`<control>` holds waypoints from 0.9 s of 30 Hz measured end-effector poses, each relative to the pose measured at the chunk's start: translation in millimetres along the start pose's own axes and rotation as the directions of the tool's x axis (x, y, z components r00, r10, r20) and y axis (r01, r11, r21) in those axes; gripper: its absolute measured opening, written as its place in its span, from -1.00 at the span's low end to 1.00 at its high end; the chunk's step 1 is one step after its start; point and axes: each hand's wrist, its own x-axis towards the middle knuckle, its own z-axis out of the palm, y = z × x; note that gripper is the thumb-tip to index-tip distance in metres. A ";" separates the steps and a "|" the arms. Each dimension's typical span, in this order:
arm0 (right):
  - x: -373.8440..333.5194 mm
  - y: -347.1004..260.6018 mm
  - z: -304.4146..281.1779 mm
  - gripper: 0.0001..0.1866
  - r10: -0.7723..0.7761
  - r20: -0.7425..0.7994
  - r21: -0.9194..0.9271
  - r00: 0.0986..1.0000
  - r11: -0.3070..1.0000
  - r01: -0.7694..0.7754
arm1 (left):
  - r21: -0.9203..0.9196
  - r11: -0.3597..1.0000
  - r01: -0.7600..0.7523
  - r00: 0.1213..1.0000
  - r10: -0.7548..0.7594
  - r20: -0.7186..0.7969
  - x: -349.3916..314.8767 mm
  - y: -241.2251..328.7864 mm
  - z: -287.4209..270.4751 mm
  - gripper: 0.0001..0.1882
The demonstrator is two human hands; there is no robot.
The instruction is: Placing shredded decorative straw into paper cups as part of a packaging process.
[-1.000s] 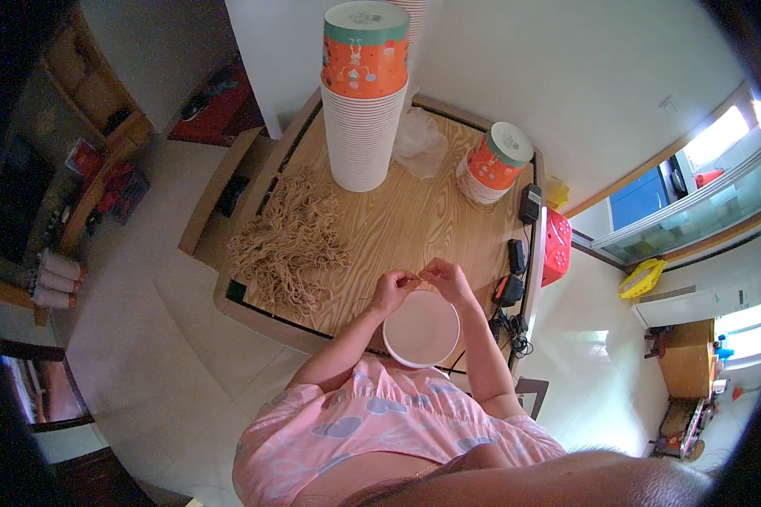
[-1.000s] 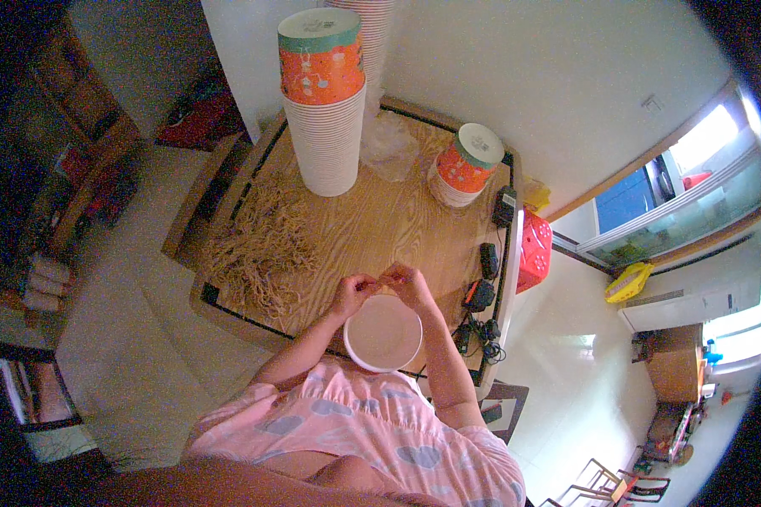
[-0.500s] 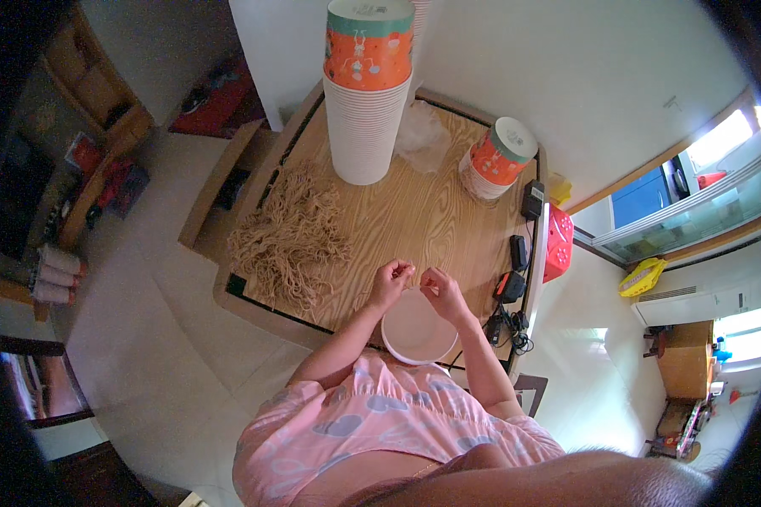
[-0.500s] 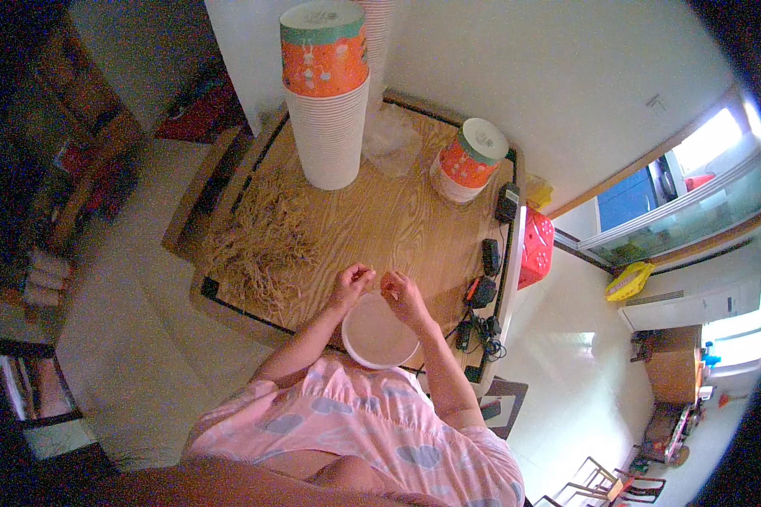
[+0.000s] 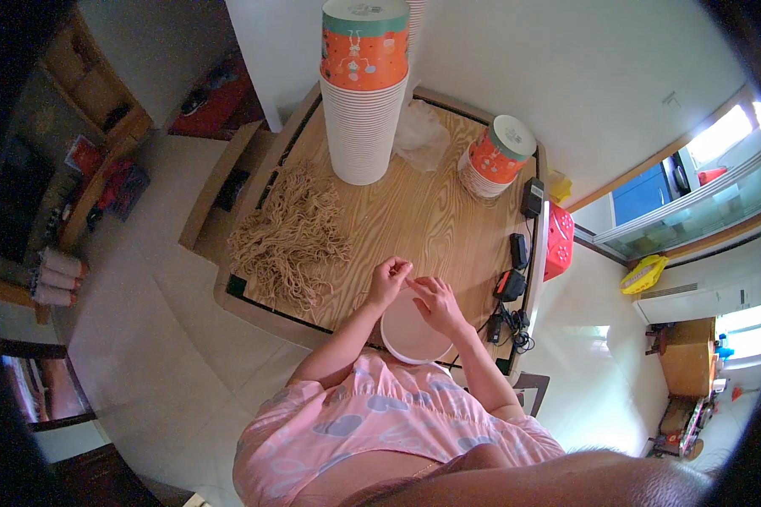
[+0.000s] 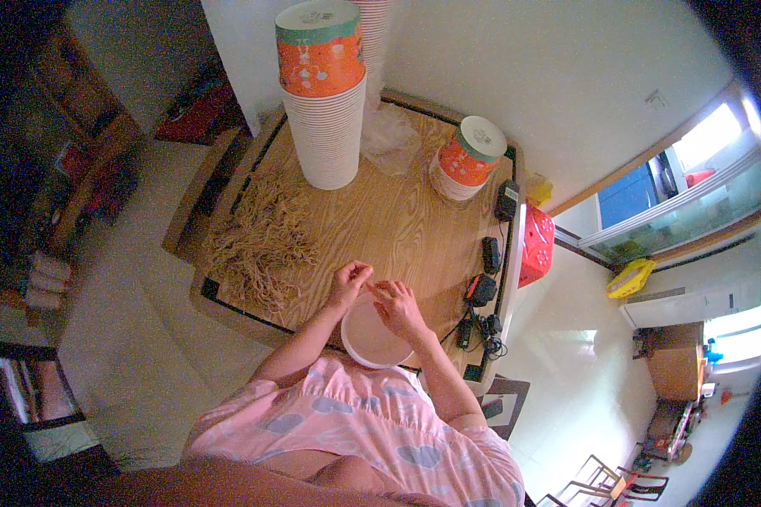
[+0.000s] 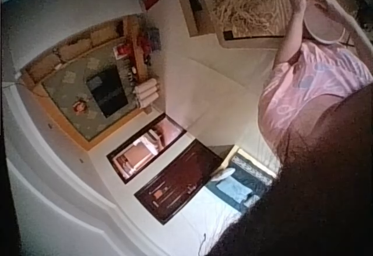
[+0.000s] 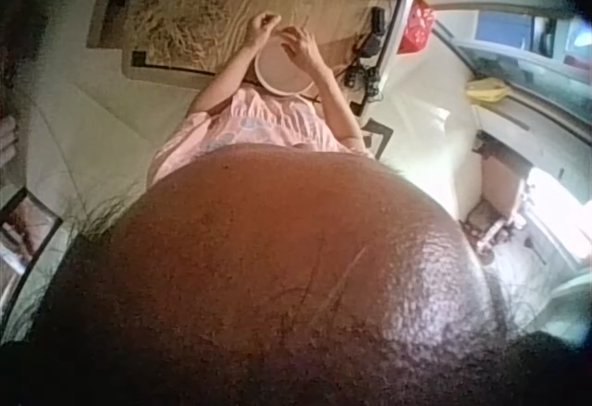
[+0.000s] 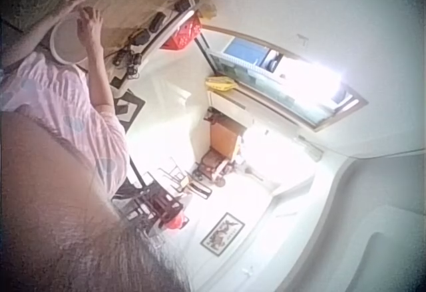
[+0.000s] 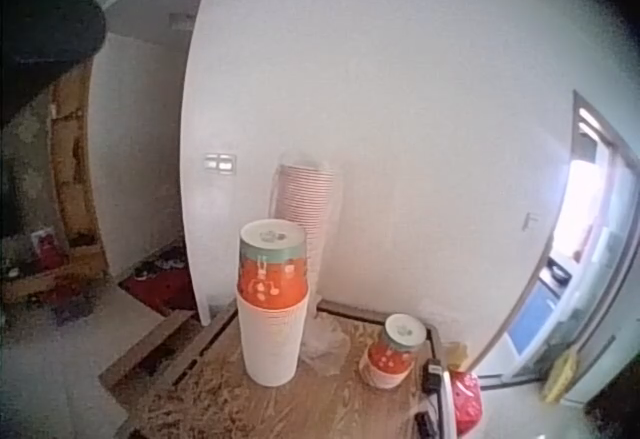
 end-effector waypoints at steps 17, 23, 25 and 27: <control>5.4 -3.9 0.2 -0.65 -0.002 0.027 -0.011 1.000 1.000 0.002 | -0.137 0.964 0.229 0.973 -0.231 -0.001 3.6 15.4 -1.3 -0.86; 3.3 1.0 8.8 -0.62 -0.022 -0.027 -0.015 0.999 1.000 0.021 | -0.025 0.982 0.186 0.982 -0.186 -0.018 3.7 -0.2 -15.0 -0.86; 2.6 4.4 11.4 -0.70 0.027 -0.094 0.102 0.995 0.995 -0.017 | -0.010 0.981 0.195 0.981 -0.195 -0.002 0.9 5.4 -13.8 -0.86; 4.7 6.7 13.2 -0.75 0.096 -0.121 0.183 0.988 0.980 -0.073 | 0.004 0.979 0.203 0.979 -0.203 0.012 -0.8 9.6 -12.8 -0.86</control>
